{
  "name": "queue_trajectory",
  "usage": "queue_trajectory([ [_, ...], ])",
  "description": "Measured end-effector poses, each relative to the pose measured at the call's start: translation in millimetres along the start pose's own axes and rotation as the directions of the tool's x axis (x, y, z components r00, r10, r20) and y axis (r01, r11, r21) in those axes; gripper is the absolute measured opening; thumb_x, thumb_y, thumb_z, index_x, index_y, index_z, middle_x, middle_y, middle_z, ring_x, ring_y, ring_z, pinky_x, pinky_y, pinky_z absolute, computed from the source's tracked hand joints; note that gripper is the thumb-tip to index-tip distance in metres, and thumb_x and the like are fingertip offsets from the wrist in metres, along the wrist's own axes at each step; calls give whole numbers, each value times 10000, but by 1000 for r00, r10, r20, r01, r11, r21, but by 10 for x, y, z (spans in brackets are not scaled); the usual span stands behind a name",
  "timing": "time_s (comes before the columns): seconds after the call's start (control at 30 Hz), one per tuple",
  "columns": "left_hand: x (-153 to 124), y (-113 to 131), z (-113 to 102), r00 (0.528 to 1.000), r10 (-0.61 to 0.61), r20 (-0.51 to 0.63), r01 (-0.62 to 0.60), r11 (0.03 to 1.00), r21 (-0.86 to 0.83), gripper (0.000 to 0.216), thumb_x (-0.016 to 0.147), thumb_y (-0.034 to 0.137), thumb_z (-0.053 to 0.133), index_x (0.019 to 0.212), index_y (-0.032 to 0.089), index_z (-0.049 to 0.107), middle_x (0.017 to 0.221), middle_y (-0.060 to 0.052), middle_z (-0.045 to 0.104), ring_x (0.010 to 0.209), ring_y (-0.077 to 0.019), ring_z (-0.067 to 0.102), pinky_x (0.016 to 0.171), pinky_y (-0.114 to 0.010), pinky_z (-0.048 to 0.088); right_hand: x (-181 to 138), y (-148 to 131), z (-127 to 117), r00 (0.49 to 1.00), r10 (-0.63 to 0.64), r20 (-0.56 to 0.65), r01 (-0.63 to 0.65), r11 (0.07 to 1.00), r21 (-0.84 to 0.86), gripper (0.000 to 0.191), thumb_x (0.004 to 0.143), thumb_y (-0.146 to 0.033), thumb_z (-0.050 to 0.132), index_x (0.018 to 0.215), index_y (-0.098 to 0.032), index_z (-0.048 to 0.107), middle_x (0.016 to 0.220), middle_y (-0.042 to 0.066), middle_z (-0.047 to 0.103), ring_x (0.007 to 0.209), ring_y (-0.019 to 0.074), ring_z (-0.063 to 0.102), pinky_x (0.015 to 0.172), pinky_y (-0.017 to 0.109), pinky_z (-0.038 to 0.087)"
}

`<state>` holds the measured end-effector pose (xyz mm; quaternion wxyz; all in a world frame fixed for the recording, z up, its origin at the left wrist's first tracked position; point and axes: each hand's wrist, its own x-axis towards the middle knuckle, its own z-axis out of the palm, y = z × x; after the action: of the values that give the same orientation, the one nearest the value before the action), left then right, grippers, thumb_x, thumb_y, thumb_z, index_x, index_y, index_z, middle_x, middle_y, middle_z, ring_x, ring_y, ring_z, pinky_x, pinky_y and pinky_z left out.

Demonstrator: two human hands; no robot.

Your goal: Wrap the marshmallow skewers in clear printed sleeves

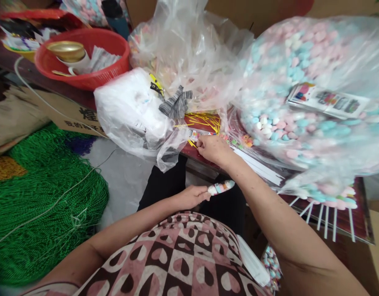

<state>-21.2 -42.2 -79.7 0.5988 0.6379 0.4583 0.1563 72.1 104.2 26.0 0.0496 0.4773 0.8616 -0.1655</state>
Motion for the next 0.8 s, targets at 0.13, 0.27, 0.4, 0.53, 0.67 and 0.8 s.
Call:
queue_trajectory([
  [0.13, -8, 29, -17, 1000, -6, -7, 7, 1000, 1, 297, 949, 367, 428, 877, 169, 637, 706, 36, 541, 698, -101, 508, 657, -198, 363, -41, -68, 18, 1000, 6, -18, -9, 985, -175, 212, 874, -212, 502, 936, -173, 701, 924, 99, 745, 829, 233, 673, 667, 292, 403],
  [0.27, -8, 28, -16, 1000, 2, -17, -2, 1000, -13, 268, 945, 339, 439, 854, 159, 617, 738, 32, 546, 722, -98, 518, 670, -195, 358, -43, -150, 87, 998, -17, -63, -2, 956, -293, 317, 925, -168, 406, 1035, -93, 694, 976, 203, 732, 932, 303, 689, 729, 330, 438],
  [0.4, -1, -12, 8, 999, 14, -29, -14, 1000, -10, 295, 946, 345, 421, 834, 160, 620, 748, 24, 562, 725, -104, 527, 681, -202, 365, 43, -145, 111, 996, -36, -77, 10, 950, -312, 306, 893, -143, 432, 1025, -85, 702, 947, 226, 733, 952, 320, 687, 742, 340, 445],
  [0.53, -3, -37, 13, 999, 1, -51, -2, 1000, -30, 312, 939, 361, 418, 829, 164, 633, 760, 21, 583, 735, -110, 540, 692, -206, 374, 105, -25, 62, 999, 10, -33, -15, 986, -167, 178, 817, -190, 536, 873, -149, 700, 840, 134, 742, 829, 261, 685, 659, 297, 418],
  [0.67, -29, -19, -8, 999, 11, -52, -13, 999, -52, 302, 926, 376, 437, 834, 163, 630, 718, 28, 553, 700, -103, 518, 661, -203, 361, 66, 157, 43, 996, 44, -76, -29, 981, 193, 81, 771, -195, 556, 714, -186, 613, 685, 28, 696, 616, 153, 628, 568, 241, 388],
  [0.8, -55, -21, -7, 997, -23, -74, 13, 991, -137, 315, 922, 428, 436, 860, 174, 611, 595, 59, 449, 577, -86, 438, 570, -196, 322, 31, 304, 97, 991, 123, -51, -75, 831, 551, 23, 753, -185, 559, 733, -194, 553, 651, -11, 676, 478, 92, 577, 504, 198, 404],
])
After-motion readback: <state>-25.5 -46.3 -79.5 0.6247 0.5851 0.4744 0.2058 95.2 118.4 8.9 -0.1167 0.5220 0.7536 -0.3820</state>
